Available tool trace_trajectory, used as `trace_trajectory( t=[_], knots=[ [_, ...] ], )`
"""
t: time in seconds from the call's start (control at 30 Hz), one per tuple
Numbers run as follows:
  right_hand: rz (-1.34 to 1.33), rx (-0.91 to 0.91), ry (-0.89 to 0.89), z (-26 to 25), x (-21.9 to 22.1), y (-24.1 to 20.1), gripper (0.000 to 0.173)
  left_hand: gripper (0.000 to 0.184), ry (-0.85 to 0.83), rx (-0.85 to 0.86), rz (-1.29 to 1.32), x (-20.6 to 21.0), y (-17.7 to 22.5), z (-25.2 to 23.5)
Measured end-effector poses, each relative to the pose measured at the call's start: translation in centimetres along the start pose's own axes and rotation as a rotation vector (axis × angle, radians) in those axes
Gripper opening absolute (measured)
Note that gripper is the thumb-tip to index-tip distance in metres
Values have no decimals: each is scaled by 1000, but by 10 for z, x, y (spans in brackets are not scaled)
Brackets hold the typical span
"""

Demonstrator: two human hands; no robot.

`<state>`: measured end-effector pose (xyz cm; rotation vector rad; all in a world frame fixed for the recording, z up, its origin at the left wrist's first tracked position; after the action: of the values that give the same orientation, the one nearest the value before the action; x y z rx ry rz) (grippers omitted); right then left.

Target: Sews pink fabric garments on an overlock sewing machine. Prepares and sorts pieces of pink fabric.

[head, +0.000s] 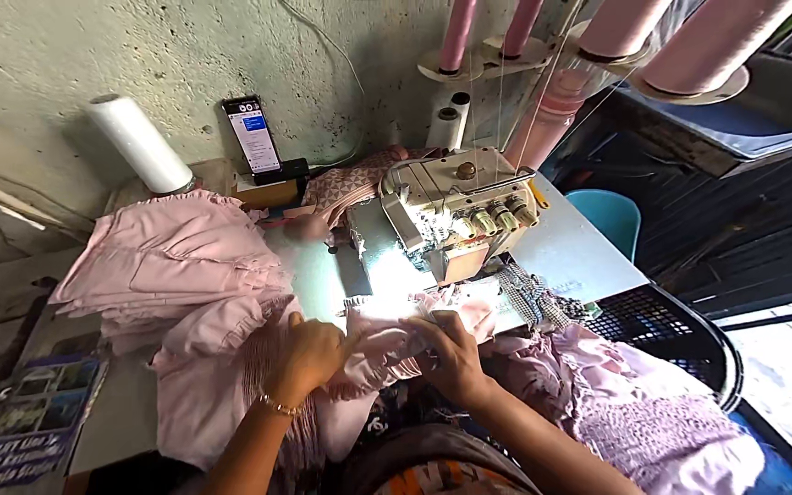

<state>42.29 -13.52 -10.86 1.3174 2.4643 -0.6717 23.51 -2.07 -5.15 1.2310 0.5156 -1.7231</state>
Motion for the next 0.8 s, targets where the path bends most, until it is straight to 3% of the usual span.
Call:
trace_trajectory(
  t=[0.03,0.1,0.17,0.23,0.3,0.4,0.5,0.53,0.6,0.67,0.73,0.8],
  knots=[
    [4,-3,-14,1,-2,1,26,85,-243,-21,-60,-2,4,-9],
    [10,-16,-37,3,-4,1,31,78,-545,6,-75,3,8,-21],
    [22,-46,-51,6,-5,1,35,65,-689,86,40,11,4,-27],
    [22,-72,-64,6,-2,1,38,45,-702,205,227,19,-9,-30],
    [-52,-38,-104,4,-2,-1,45,18,-611,260,524,19,-20,-23],
    [-514,252,-321,-14,-18,0,65,28,-210,401,742,-2,-23,5],
    [-1033,508,-561,-29,-38,22,80,19,120,687,780,-14,-22,27],
    [-1143,572,-606,-29,-40,31,77,18,150,743,790,-16,-17,32],
    [-1262,737,-645,-31,-35,39,50,18,168,818,801,-15,-6,37],
    [-1211,865,-728,-35,-26,37,30,15,189,862,807,-11,7,38],
    [-1191,879,-821,-33,-16,30,28,13,250,864,798,-7,18,34],
    [-1308,949,-798,-30,-15,21,21,13,365,807,744,1,22,27]
  ],
)
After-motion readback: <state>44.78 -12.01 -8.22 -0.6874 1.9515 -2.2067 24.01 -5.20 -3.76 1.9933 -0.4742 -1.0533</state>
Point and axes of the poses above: each hand's wrist, its own z-axis away from the middle knuckle, its own x-axis out of the palm, y = z × x, the point moved 2 cm from there along -z, towards the middle knuckle, and after that the axes turned 8 degrees about -x, right-handed, at the moved point
